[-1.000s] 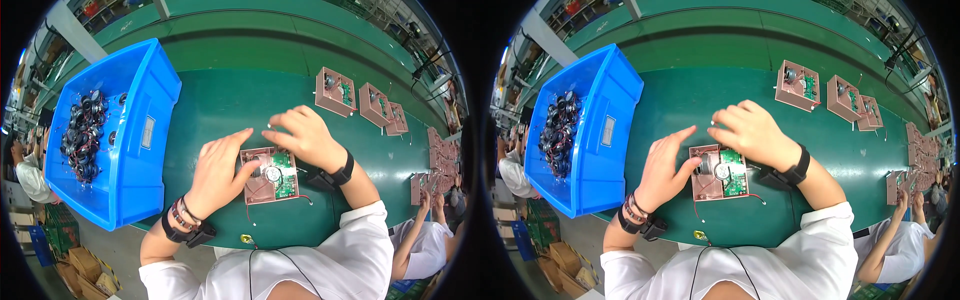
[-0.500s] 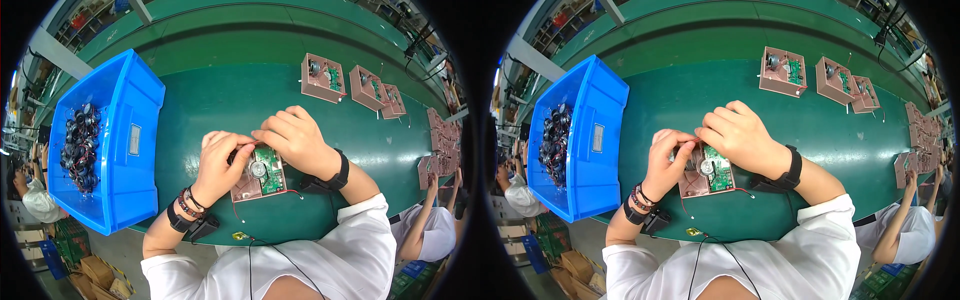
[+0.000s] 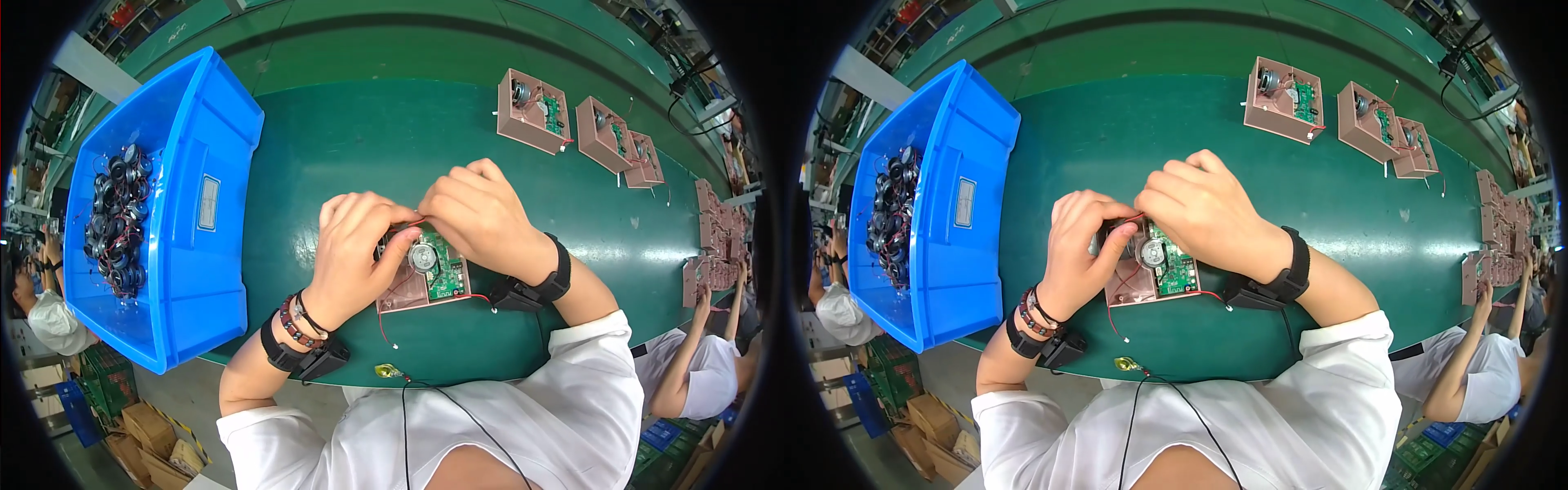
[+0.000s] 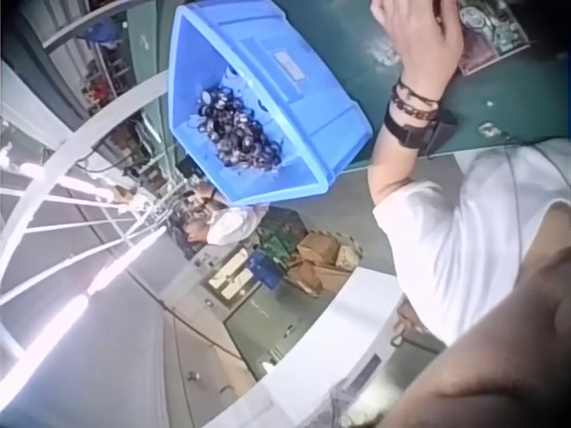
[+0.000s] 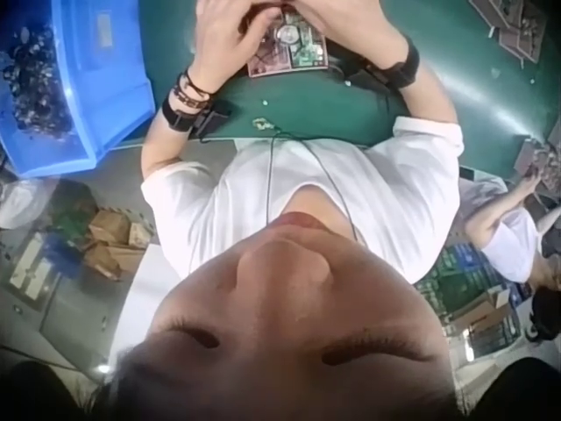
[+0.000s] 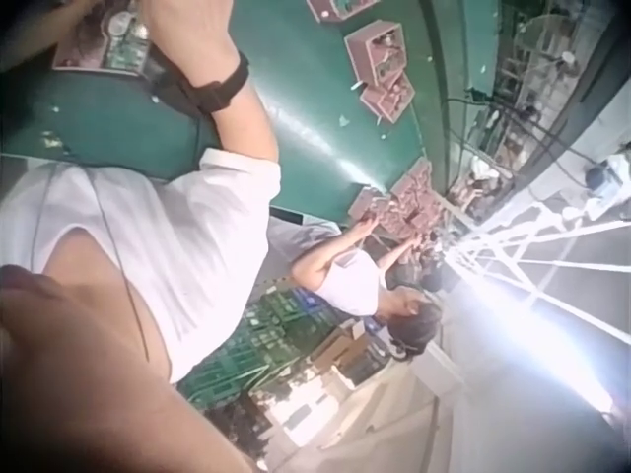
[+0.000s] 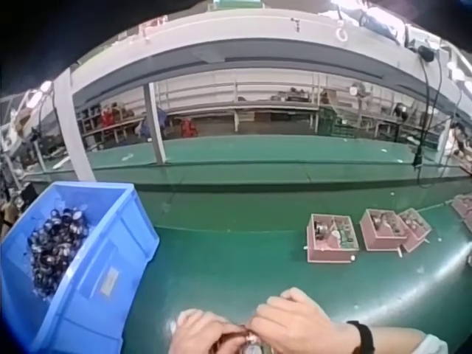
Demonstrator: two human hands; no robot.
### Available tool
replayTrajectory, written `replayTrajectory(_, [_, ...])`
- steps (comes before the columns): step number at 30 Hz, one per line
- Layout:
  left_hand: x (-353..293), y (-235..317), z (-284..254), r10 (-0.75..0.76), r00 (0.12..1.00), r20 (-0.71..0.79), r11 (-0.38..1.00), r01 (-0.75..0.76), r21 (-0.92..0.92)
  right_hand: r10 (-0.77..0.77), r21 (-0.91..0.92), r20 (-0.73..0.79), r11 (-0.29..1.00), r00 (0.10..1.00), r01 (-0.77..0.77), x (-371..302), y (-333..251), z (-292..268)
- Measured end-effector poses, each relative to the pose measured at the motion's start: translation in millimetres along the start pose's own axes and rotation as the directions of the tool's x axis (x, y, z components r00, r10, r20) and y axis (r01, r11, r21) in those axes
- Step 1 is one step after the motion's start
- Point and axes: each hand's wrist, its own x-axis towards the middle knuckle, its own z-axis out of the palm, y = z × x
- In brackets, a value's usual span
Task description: The person assembles electronic devices by hand, picking up a speaker from a blue bin, fitting it into a plastic housing, and connecting its wires to a circuit board. They repeat this process, moving completed housings aside on the table and reaching back into the bin for more speakers.
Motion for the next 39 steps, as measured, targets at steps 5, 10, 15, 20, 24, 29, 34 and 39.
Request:
replayTrajectory(5, [-19, -16, 6, -0.123, 0.989, -0.077, 0.983, 0.111, -0.144, 0.228, 0.300, 0.141, 0.918, 0.963, -0.261, -18, 5, 3])
replayTrajectory(10, [-29, -32, 14, -0.359, 0.932, 0.059, 0.805, 0.341, -0.485, 0.254, 0.307, 0.176, 0.904, 0.951, -0.299, -21, 6, 8])
replayTrajectory(15, [-30, -31, 11, -0.289, 0.953, 0.085, 0.864, 0.299, -0.405, 0.365, 0.355, 0.173, 0.843, 0.915, -0.404, -27, 6, 21])
replayTrajectory(20, [-30, -31, 8, -0.260, 0.960, 0.100, 0.894, 0.279, -0.352, 0.389, 0.403, 0.225, 0.797, 0.893, -0.449, -28, 6, 22])
replayTrajectory(24, [-30, -31, 8, -0.267, 0.959, 0.093, 0.894, 0.283, -0.349, 0.392, 0.426, 0.258, 0.774, 0.883, -0.468, -25, 6, 21])
replayTrajectory(29, [-29, -30, 10, -0.284, 0.955, 0.092, 0.885, 0.297, -0.359, 0.405, 0.440, 0.279, 0.752, 0.871, -0.491, -26, 6, 21])
replayTrajectory(34, [-28, -30, 9, -0.284, 0.954, 0.095, 0.893, 0.299, -0.336, 0.413, 0.511, 0.298, 0.693, 0.860, -0.510, -27, 7, 24])
replayTrajectory(39, [-29, -30, 9, -0.264, 0.961, 0.085, 0.905, 0.277, -0.322, 0.420, 0.347, 0.235, 0.806, 0.876, -0.480, -26, 1, 22])
